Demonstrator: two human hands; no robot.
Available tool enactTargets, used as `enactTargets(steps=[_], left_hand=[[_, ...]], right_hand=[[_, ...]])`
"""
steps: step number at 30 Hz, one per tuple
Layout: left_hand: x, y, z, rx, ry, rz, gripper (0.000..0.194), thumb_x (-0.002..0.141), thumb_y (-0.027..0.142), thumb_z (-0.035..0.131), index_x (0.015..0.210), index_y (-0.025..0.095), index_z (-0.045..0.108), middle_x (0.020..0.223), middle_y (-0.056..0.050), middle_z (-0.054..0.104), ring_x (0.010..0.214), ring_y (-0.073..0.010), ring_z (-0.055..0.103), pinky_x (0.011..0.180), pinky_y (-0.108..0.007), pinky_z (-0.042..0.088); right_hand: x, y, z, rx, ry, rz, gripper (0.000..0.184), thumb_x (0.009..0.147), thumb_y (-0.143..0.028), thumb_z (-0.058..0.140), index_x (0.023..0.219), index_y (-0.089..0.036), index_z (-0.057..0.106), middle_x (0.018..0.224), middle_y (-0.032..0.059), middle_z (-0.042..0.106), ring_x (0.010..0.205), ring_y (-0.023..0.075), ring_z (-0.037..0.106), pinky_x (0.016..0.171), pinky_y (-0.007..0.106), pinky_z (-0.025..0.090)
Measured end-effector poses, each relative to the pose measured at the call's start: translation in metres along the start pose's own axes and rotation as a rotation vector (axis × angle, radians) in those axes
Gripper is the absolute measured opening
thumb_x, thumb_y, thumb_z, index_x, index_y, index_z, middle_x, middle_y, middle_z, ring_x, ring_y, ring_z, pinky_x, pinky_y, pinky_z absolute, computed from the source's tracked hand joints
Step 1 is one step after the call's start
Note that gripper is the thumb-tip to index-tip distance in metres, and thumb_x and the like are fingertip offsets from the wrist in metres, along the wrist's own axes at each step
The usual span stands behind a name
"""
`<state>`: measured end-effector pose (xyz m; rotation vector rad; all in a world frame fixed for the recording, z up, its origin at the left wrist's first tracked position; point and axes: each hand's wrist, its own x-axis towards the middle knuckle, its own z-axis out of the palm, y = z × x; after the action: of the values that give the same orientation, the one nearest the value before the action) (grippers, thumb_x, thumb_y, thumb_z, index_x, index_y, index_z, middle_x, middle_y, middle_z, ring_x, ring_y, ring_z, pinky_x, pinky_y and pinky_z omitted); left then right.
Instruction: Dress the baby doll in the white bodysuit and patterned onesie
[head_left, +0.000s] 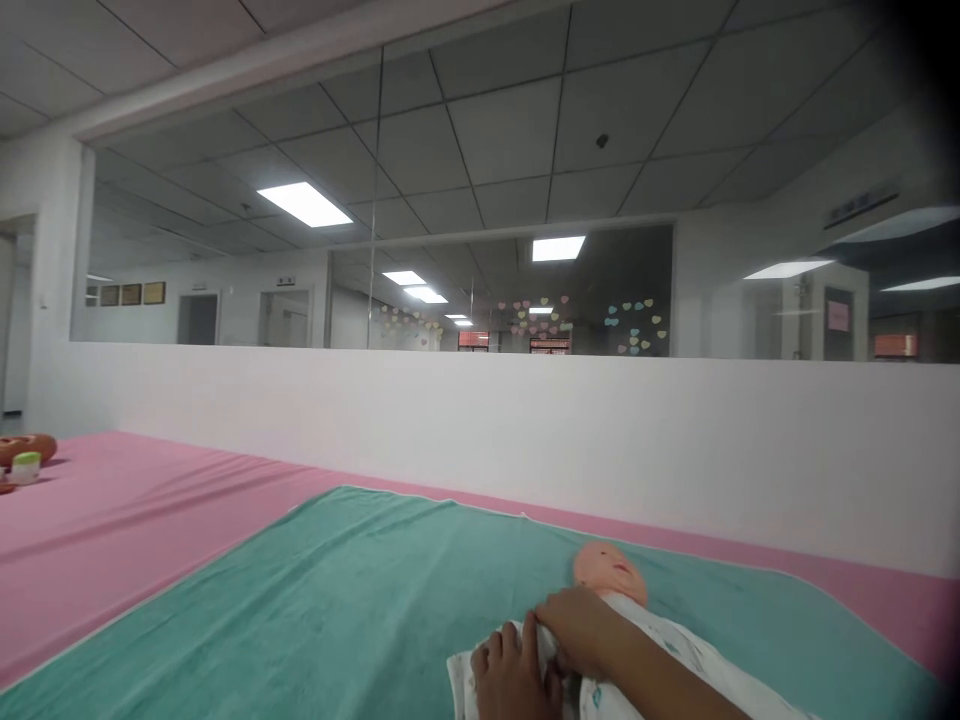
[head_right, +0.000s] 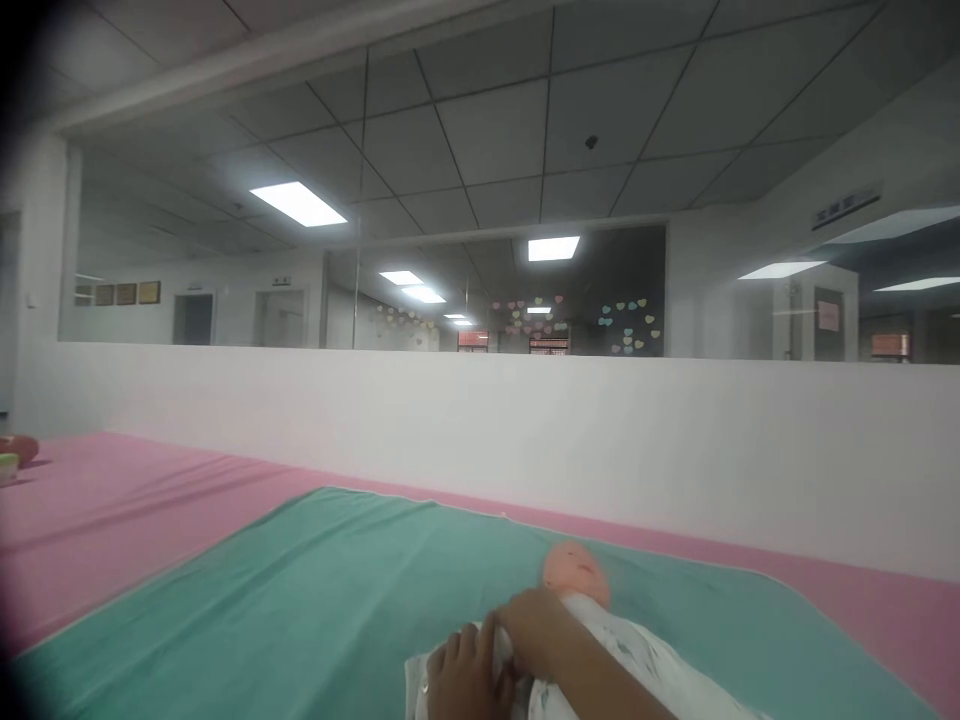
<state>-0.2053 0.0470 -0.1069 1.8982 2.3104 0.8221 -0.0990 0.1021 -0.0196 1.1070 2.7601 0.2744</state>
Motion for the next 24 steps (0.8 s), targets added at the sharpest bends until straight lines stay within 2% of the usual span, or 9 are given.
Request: enactTargets(steps=[4,7,11,14,17,21,24], left_hand=[[-0.002,0.0,0.002,0.011,0.037,-0.023,0.055,0.079,0.042,0.045,0.133,0.031,0.041,0.121,-0.009,0.053,0.109,-0.03,0.045,0.09,-0.044,0.027],[-0.007,-0.001,-0.001,0.025,0.041,-0.018,0.056,0.082,0.046,0.039,0.135,0.029,0.037,0.122,-0.01,0.052,0.109,-0.0297,0.045,0.089,-0.044,0.028],[-0.015,-0.002,-0.005,0.015,0.072,0.041,0.057,0.085,0.052,0.031,0.138,0.027,0.033,0.117,-0.01,0.054,0.106,-0.0277,0.046,0.088,-0.043,0.028],[-0.017,-0.004,-0.002,0.013,0.132,0.06,0.059,0.086,0.053,0.031,0.137,0.025,0.034,0.115,-0.011,0.055,0.105,-0.0268,0.046,0.088,-0.042,0.027],[-0.017,-0.006,0.003,0.014,0.166,0.074,0.058,0.084,0.053,0.035,0.135,0.025,0.037,0.114,-0.01,0.056,0.103,-0.0268,0.046,0.087,-0.042,0.027],[-0.015,-0.01,0.007,-0.012,0.155,0.066,0.058,0.081,0.051,0.042,0.131,0.022,0.042,0.117,-0.01,0.055,0.107,-0.0284,0.044,0.089,-0.043,0.026],[-0.016,-0.013,0.005,-0.02,0.13,0.064,0.048,0.081,0.045,0.044,0.121,0.021,0.052,0.114,-0.009,0.056,0.106,-0.028,0.044,0.09,-0.042,0.027]], right_hand=[[-0.013,0.014,-0.004,0.024,0.027,-0.057,0.049,0.067,-0.051,0.059,0.109,-0.026,0.056,0.096,0.0099,0.064,0.081,0.0324,0.063,0.063,0.041,0.047],[-0.026,0.027,-0.009,0.056,0.066,-0.088,0.047,0.073,-0.058,0.051,0.112,-0.031,0.055,0.095,0.0071,0.063,0.083,0.0305,0.062,0.064,0.039,0.045],[-0.044,0.043,-0.017,0.091,0.078,-0.082,0.034,0.076,-0.053,0.05,0.103,-0.036,0.058,0.092,0.0036,0.061,0.083,0.0263,0.06,0.066,0.036,0.041],[-0.057,0.052,-0.024,0.09,0.094,-0.073,0.027,0.076,-0.048,0.051,0.098,-0.036,0.059,0.089,0.0025,0.06,0.083,0.0248,0.058,0.066,0.034,0.039],[-0.065,0.059,-0.029,0.086,0.101,-0.068,0.027,0.076,-0.047,0.05,0.097,-0.033,0.059,0.087,0.0026,0.059,0.081,0.0234,0.057,0.067,0.034,0.039],[-0.069,0.063,-0.032,0.083,0.099,-0.046,0.029,0.076,-0.047,0.051,0.099,-0.032,0.059,0.086,0.0025,0.058,0.079,0.0229,0.057,0.067,0.034,0.038],[-0.071,0.064,-0.035,0.076,0.103,-0.047,0.029,0.076,-0.048,0.051,0.101,-0.034,0.058,0.087,0.0021,0.059,0.079,0.0237,0.057,0.067,0.034,0.038]])
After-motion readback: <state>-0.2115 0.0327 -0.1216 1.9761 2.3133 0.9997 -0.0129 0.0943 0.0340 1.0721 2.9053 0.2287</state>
